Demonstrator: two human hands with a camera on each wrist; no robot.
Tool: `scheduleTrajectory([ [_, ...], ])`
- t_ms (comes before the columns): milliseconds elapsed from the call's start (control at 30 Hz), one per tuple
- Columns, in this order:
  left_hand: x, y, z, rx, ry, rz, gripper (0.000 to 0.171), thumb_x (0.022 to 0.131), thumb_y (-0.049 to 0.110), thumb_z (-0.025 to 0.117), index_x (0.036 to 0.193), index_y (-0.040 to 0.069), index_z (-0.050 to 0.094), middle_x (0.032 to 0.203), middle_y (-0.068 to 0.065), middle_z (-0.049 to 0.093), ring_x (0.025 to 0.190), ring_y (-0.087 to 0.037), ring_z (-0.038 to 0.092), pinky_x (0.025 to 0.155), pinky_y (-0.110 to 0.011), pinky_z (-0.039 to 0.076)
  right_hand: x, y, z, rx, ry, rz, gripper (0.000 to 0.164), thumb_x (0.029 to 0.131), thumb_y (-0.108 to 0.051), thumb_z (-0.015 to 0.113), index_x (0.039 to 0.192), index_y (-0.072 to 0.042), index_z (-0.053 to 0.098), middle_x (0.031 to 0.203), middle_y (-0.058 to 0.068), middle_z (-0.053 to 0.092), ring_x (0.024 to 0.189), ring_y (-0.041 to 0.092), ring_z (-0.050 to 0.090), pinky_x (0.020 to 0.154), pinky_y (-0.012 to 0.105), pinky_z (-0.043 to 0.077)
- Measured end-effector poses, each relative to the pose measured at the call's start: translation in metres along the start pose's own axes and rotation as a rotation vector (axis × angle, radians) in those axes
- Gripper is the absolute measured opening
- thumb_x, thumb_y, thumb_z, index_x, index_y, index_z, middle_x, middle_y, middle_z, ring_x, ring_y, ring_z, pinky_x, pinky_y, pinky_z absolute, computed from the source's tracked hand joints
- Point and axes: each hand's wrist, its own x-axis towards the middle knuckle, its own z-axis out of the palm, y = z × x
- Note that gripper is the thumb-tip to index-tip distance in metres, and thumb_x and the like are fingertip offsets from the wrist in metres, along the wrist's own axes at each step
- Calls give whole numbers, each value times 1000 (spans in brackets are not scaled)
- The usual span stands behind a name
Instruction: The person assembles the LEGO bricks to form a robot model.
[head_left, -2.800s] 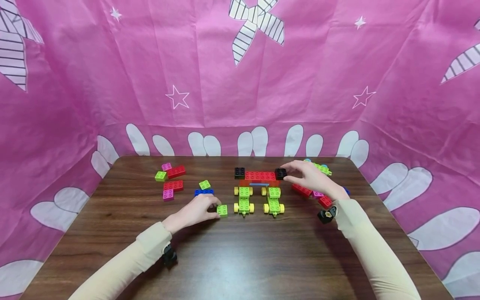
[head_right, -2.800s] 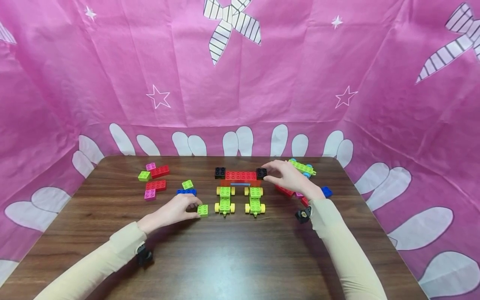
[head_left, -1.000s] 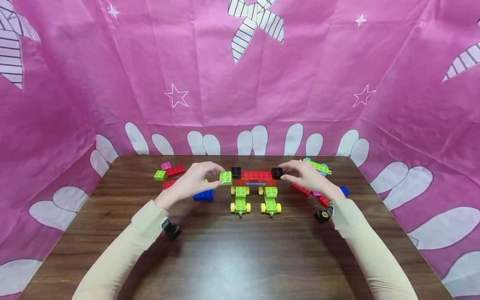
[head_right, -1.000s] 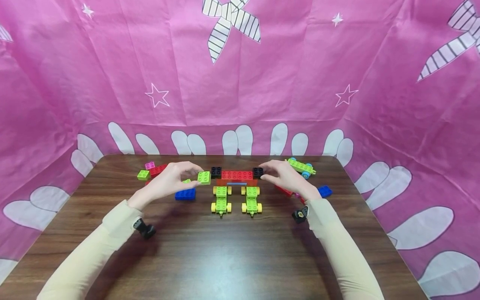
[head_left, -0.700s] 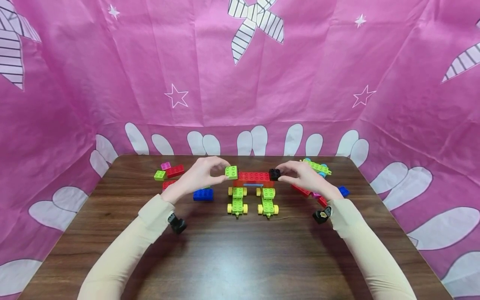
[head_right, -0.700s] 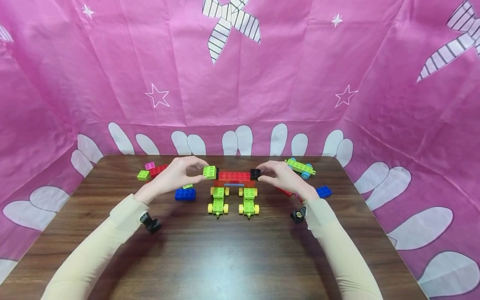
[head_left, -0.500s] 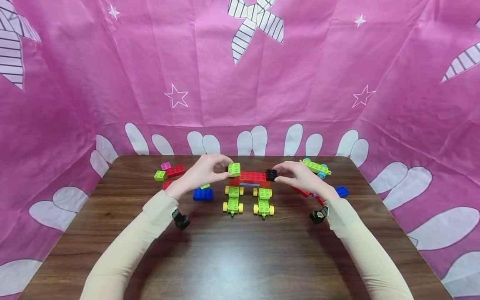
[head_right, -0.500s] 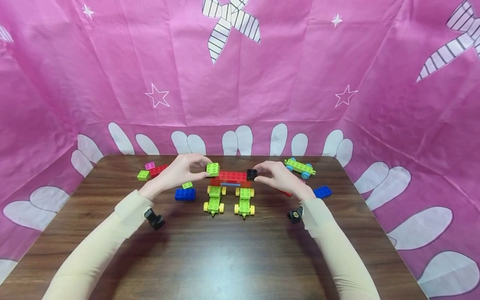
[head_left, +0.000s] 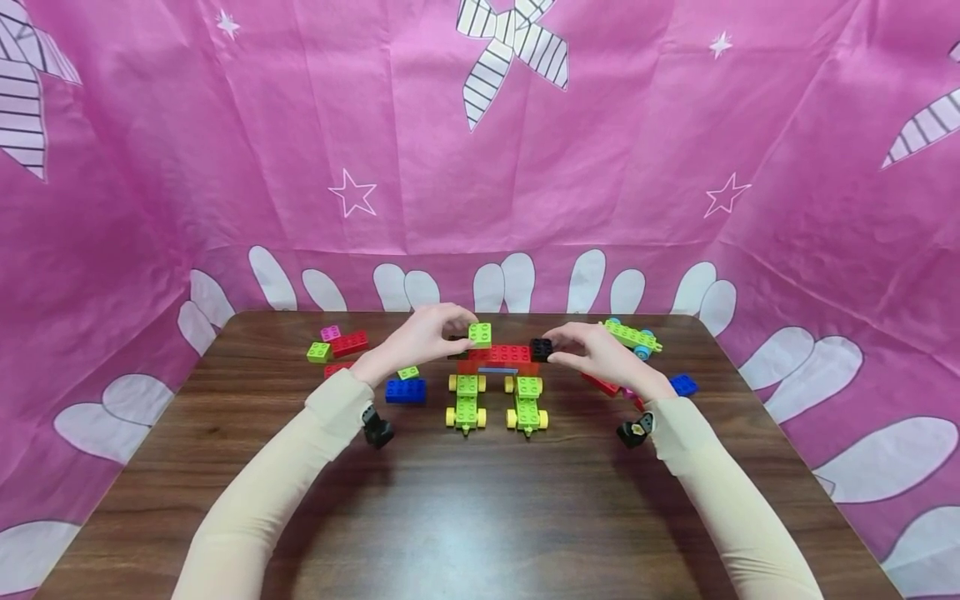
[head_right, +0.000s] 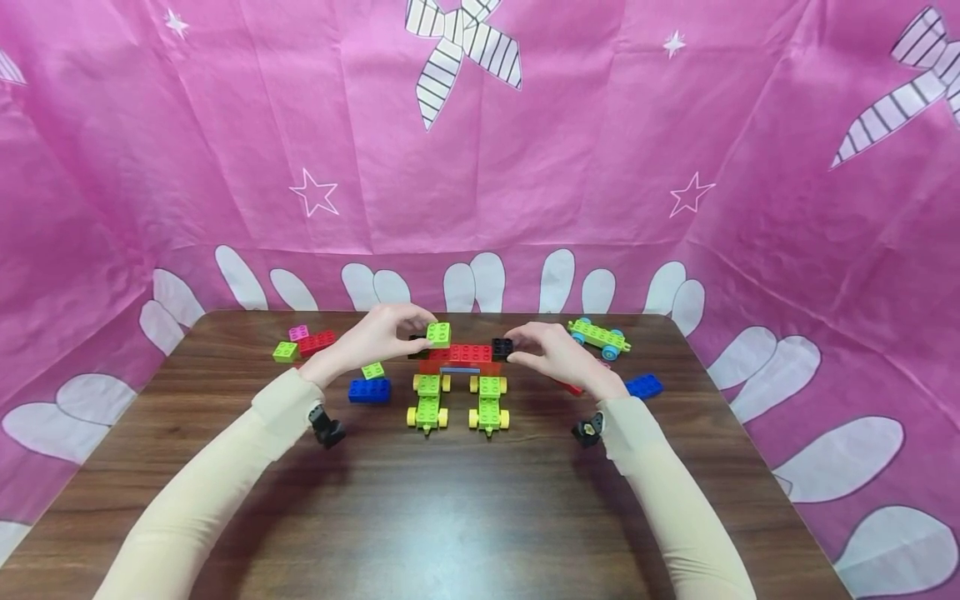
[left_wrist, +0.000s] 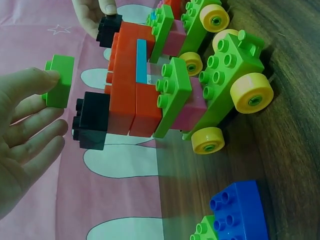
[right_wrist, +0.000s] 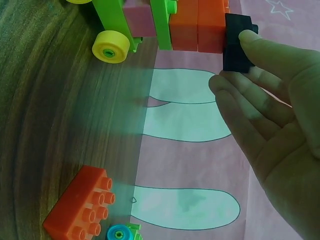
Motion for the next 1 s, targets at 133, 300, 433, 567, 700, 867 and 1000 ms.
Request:
scheduleTrajectory([
  [133,4,0,4,-4,-18,-9,34,84,27,70,113,11,65,103,-3,70,91,-14,66,82,-31,54,0,0,1,-3,8,-16,35,87,-35,65,118,-21,60,107,-6,68,98,9,64,84,35,52],
  [300,7,-1,8,-2,-46,-23,34,85,27,69,114,10,64,105,-4,69,93,-15,65,84,-30,54,0,0,1,-3,8,-24,35,87,-35,64,119,-21,60,108,-6,68,98,10,64,84,35,52],
  [433,10,-2,11,6,-64,-34,34,85,27,69,114,10,64,107,-5,69,95,-16,65,86,-31,53,0,-1,1,-1,4,-16,35,87,-35,64,118,-21,61,107,-6,68,98,9,64,85,35,52],
  [567,12,-4,14,15,-73,-37,34,84,27,69,113,10,65,108,-5,69,96,-17,65,87,-33,53,0,-1,1,-4,3,-12,36,87,-36,64,119,-20,61,108,-5,68,99,9,64,86,36,52],
  [700,12,-6,17,21,-80,-40,34,84,28,69,113,10,65,108,-4,69,97,-16,65,88,-32,53,0,0,0,-3,2,-8,37,86,-36,65,119,-20,61,109,-4,67,99,10,63,86,36,52],
  [867,13,-8,20,23,-90,-47,34,85,29,69,113,11,65,106,-3,70,97,-14,65,89,-32,52,0,0,0,-5,-2,-4,37,86,-35,65,120,-21,60,110,-5,67,100,9,63,87,35,52],
  [1000,14,-8,22,19,-98,-49,34,85,30,68,113,12,65,103,-1,70,97,-13,65,90,-32,52,0,1,0,-5,0,-4,36,86,-35,65,119,-21,60,110,-5,67,100,10,63,87,36,52],
])
